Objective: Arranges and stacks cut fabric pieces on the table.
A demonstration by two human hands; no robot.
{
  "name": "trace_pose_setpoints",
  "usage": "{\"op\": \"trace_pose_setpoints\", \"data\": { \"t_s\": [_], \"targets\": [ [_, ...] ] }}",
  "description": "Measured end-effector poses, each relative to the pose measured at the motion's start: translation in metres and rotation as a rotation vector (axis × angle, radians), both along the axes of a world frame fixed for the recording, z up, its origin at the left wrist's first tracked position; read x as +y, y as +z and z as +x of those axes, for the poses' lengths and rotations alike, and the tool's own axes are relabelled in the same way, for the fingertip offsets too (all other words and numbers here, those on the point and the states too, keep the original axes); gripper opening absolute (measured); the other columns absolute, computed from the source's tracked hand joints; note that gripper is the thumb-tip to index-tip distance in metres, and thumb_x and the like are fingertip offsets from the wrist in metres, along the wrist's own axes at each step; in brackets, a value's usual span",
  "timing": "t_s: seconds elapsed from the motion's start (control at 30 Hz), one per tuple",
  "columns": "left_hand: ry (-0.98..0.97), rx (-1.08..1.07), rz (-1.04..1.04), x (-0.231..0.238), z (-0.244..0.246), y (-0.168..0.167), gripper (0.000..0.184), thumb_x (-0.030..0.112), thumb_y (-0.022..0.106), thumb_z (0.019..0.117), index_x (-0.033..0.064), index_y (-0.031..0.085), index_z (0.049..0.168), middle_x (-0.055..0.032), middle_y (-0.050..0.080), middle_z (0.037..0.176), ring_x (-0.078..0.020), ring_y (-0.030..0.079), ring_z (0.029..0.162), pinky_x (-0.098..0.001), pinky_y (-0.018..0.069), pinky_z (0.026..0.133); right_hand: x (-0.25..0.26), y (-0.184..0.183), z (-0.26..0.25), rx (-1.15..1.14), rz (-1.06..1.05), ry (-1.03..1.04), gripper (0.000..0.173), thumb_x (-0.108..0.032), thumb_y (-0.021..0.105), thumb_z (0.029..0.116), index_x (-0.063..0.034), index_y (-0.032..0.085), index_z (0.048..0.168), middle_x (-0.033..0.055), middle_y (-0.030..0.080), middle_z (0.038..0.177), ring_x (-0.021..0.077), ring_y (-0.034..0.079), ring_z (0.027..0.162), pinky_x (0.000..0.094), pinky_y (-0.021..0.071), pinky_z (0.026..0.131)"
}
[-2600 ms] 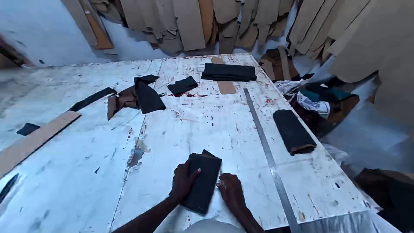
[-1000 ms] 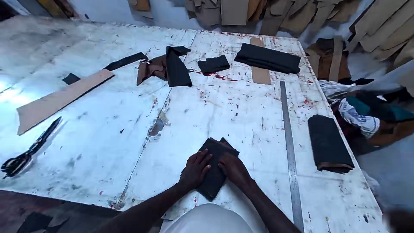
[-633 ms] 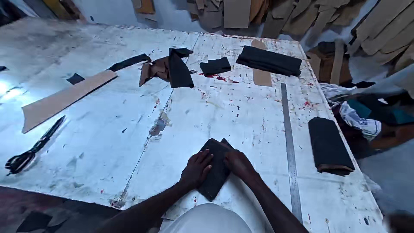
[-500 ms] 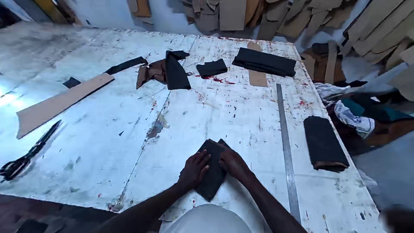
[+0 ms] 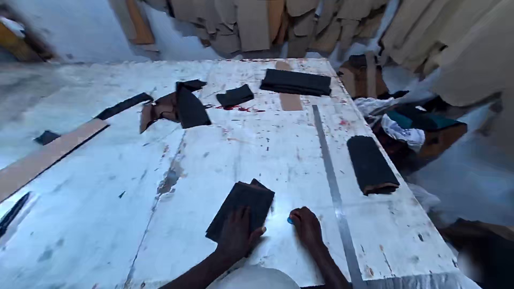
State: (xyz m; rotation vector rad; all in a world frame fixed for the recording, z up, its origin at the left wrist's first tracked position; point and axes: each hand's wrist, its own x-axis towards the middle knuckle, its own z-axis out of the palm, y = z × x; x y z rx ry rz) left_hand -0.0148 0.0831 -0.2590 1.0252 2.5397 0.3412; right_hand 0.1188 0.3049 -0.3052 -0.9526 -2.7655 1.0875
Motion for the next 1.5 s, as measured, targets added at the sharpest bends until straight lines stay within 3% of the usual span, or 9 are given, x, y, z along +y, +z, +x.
{"op": "trace_pose_setpoints", "data": {
  "t_s": [0.17,0.37,0.53,0.7,0.97,1.1,1.23,1.33,1.5],
  "targets": [
    [0.038,0.006,-0.178,0.017,0.001,0.009,0.112,0.061,0.075,0.0807,0.0021,0.025,0.161,-0.0225,0.025,0.166,-0.0459,0.029,0.149,-0.063,0.0362,0.112,-0.002,0.007,-0.008,0.224,0.08,-0.09,0.036,-0.044,0.064,0.0975,-0.0136,0.078,0.112,0.0117,0.066,0.129,0.0312,0.059,0.122,0.0511,0.0472,0.102],
    [-0.026,-0.033,-0.32,0.031,0.001,0.033,0.102,0.014,0.073,0.0878,0.0063,0.007,0.165,-0.0255,0.021,0.166,-0.0479,0.039,0.144,-0.0574,0.0507,0.102,0.126,0.017,0.014,0.311,0.282,-0.286,0.05,-0.042,0.06,0.1014,-0.0028,0.065,0.132,0.0192,0.059,0.141,0.0364,0.053,0.134,0.0552,0.0408,0.114],
    [0.02,-0.006,-0.296,0.032,0.006,0.025,0.1,0.014,0.072,0.0857,0.0107,0.011,0.165,-0.0278,0.022,0.165,-0.0512,0.035,0.145,-0.061,0.0463,0.105,0.291,0.025,0.045,0.142,0.434,-0.438,0.06,-0.04,0.063,0.1005,0.0064,0.055,0.138,0.0337,0.05,0.143,0.0514,0.046,0.135,0.0674,0.0368,0.111],
    [0.071,0.035,-0.228,0.03,0.011,0.006,0.094,0.017,0.07,0.0898,0.0101,0.015,0.165,-0.0286,0.021,0.166,-0.0523,0.032,0.147,-0.0656,0.0373,0.111,0.373,0.006,0.045,-0.052,0.184,-0.512,0.087,-0.043,0.08,0.0879,0.0092,0.043,0.146,0.0379,0.052,0.138,0.0535,0.051,0.13,0.0696,0.0398,0.107],
    [0.069,0.012,-0.261,0.036,0.005,0.009,0.096,0.027,0.073,0.0897,0.013,0.016,0.165,-0.0277,0.025,0.164,-0.0507,0.035,0.145,-0.0643,0.0407,0.108,0.404,0.014,0.037,-0.233,-0.056,-0.526,0.085,-0.044,0.088,0.0792,0.0141,0.054,0.132,0.0348,0.058,0.13,0.0475,0.056,0.123,0.0651,0.0445,0.103],
    [0.067,0.038,-0.23,0.035,0.001,0.006,0.093,0.015,0.072,0.0855,0.0141,0.022,0.164,-0.0246,0.032,0.162,-0.0476,0.041,0.142,-0.0597,0.0463,0.104,0.398,0.011,0.033,-0.235,-0.199,-0.545,0.077,-0.042,0.085,0.0823,0.0105,0.057,0.13,0.031,0.062,0.126,0.0444,0.06,0.117,0.0642,0.0487,0.097],
    [0.092,-0.029,-0.189,0.033,-0.009,0.017,0.087,0.011,0.069,0.0873,0.0165,0.027,0.163,-0.017,0.038,0.161,-0.0437,0.043,0.142,-0.058,0.0527,0.097,0.372,0.01,0.026,-0.083,-0.292,-0.618,0.067,-0.032,0.086,0.0822,0.0076,0.059,0.129,0.0277,0.065,0.119,0.0407,0.064,0.106,0.0616,0.0521,0.091],
    [0.095,-0.084,-0.097,0.024,-0.017,0.024,0.082,0.015,0.069,0.0891,0.0154,0.031,0.162,-0.0151,0.041,0.16,-0.0417,0.044,0.142,-0.0589,0.049,0.103,0.353,0.003,0.024,0.099,-0.374,-0.662,0.062,-0.022,0.088,0.0785,0.0049,0.06,0.127,0.0246,0.069,0.11,0.0374,0.069,0.097,0.0592,0.0565,0.084],
    [0.14,-0.145,0.126,-0.002,-0.032,0.018,0.072,0.018,0.065,0.094,0.0127,0.035,0.16,-0.0186,0.055,0.147,-0.0383,0.054,0.134,-0.0576,0.0433,0.111,0.306,0.005,0.032,0.328,-0.659,-0.738,0.045,-0.018,0.074,0.0888,-0.0031,0.059,0.129,0.0151,0.068,0.109,0.0247,0.067,0.094,0.0486,0.0567,0.08]
  ]
}}
